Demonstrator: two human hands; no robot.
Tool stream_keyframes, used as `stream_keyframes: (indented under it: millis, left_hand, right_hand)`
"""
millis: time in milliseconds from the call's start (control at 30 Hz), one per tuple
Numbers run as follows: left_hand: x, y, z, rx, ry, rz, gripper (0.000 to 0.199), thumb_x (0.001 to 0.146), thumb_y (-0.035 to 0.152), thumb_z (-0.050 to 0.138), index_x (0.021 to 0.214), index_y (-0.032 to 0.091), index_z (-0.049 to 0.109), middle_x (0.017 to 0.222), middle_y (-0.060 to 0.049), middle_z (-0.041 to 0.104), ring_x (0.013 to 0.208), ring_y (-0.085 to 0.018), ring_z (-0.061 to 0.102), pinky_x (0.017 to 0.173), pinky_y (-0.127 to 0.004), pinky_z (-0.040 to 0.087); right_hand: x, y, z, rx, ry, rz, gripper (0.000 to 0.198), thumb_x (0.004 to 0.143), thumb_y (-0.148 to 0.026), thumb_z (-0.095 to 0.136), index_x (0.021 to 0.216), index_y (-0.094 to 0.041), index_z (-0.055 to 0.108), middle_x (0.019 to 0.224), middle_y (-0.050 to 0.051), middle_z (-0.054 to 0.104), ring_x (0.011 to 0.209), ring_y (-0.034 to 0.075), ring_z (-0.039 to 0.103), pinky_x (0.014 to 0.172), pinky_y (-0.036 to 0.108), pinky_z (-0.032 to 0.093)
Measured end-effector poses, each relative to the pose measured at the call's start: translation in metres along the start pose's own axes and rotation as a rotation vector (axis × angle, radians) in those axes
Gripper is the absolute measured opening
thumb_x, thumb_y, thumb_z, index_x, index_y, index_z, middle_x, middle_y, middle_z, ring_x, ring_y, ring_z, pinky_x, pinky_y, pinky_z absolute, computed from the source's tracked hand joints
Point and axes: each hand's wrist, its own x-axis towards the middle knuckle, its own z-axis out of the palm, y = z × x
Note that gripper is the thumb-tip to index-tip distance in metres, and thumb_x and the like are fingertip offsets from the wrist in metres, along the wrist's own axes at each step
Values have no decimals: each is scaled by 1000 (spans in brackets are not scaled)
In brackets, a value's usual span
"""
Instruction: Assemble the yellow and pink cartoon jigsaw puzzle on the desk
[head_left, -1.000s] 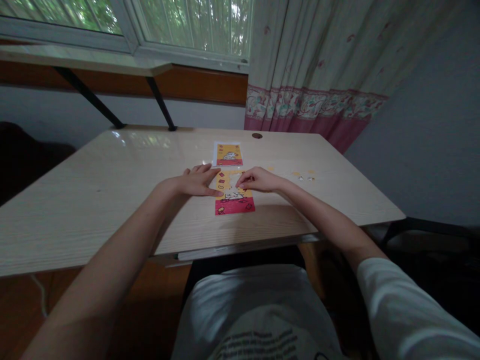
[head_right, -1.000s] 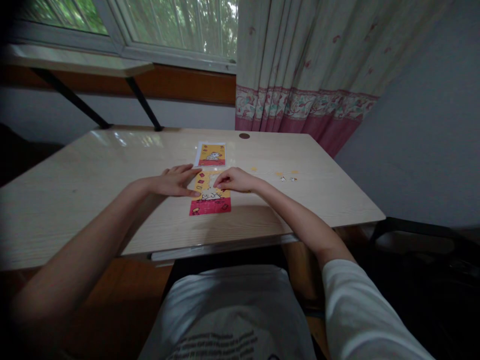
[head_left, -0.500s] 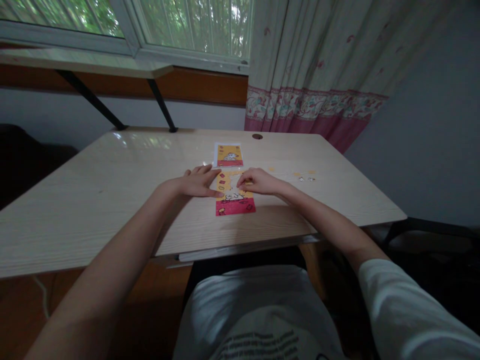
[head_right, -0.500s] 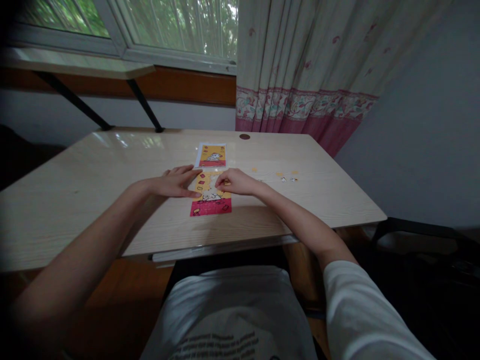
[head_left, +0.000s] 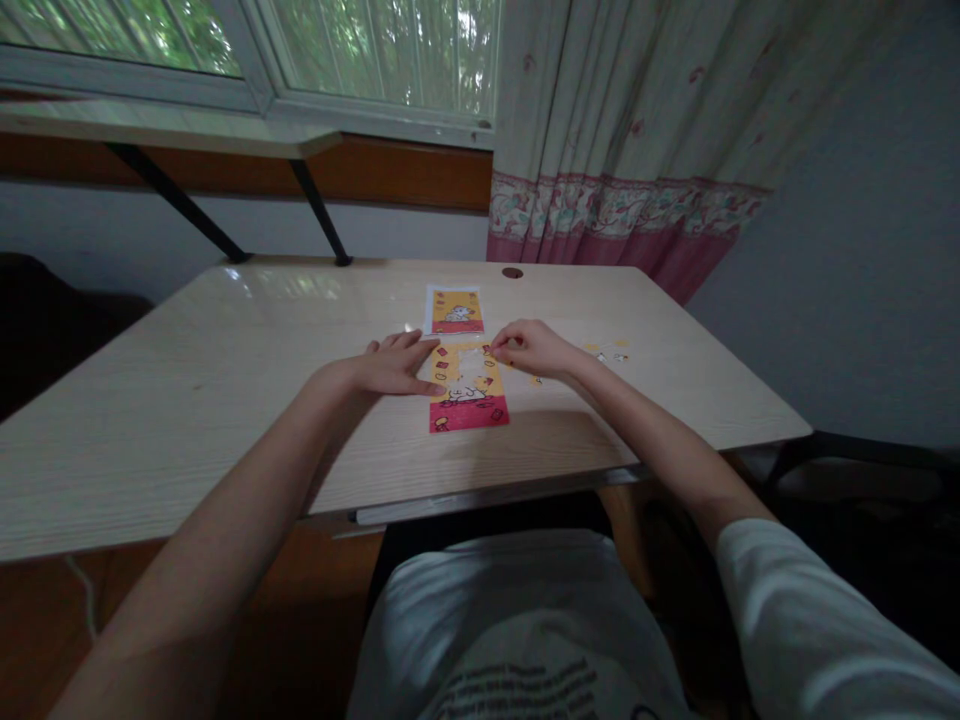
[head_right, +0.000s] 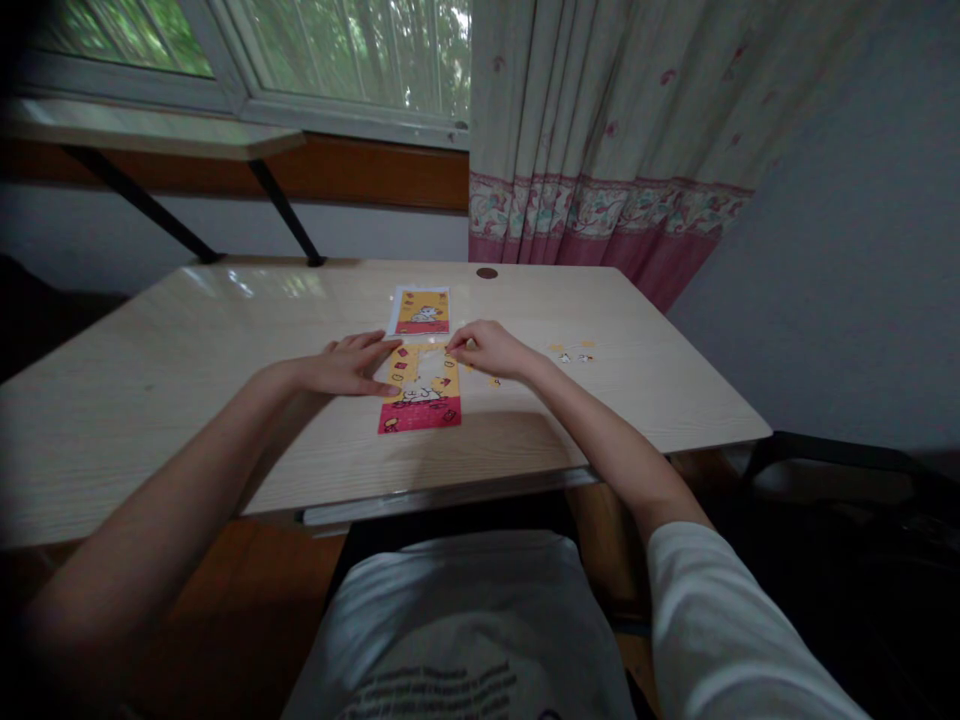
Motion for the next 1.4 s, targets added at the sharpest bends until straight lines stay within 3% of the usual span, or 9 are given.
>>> stream_keyframes:
  millis: [267,433,633,867,1200,1400]
  left_hand:
    - [0,0,0,-5,2,-2,122,65,90,48,162,25,16,168,-18,13,152,-46,11,116,-61,18]
    - [-1,0,-1,-6,-6,4,122,65,90,47,162,24,15,168,-18,13,152,-47,9,116,-61,18]
    - [0,-1,0,-7,2,1,125,63,93,45,162,23,16,168,-19,13,152,-46,10,116,-63,18]
    - [1,-2,2,-7,7,13,125,62,93,45,162,23,16,167,-20,15,152,-45,11,116,-62,18]
    - [0,-1,1,-20,6,3,127,61,93,46,162,23,16,168,-20,12,152,-45,10,116,-63,18]
    - [-1,1,0,-19,2,-4,124,63,91,48,162,23,17,168,-20,12,152,-44,10,116,-62,18]
  right_hand:
    - [1,-1,7,-26,-136,-129,23,91,-17,58,100,-17,79,102,9,75,90,17,64,82,28,45]
    - [0,-3,8,-69,-146,-156,23,90,-14,57,100,-18,78,101,8,75,90,17,63,83,29,45]
    - [-2,-6,8,-85,-154,-191,18,89,-18,62,99,-16,76,96,9,73,88,18,63,83,30,45]
    - [0,-5,15,-75,-234,-304,20,88,-24,66,104,-17,74,106,11,71,100,21,62,95,37,45]
    - [-4,-11,18,159,-223,-121,10,81,-24,68,87,-16,68,85,4,67,76,15,56,71,27,43]
    - [-4,-11,15,345,-213,-69,26,86,-27,62,108,-14,71,75,0,61,66,11,48,61,25,38]
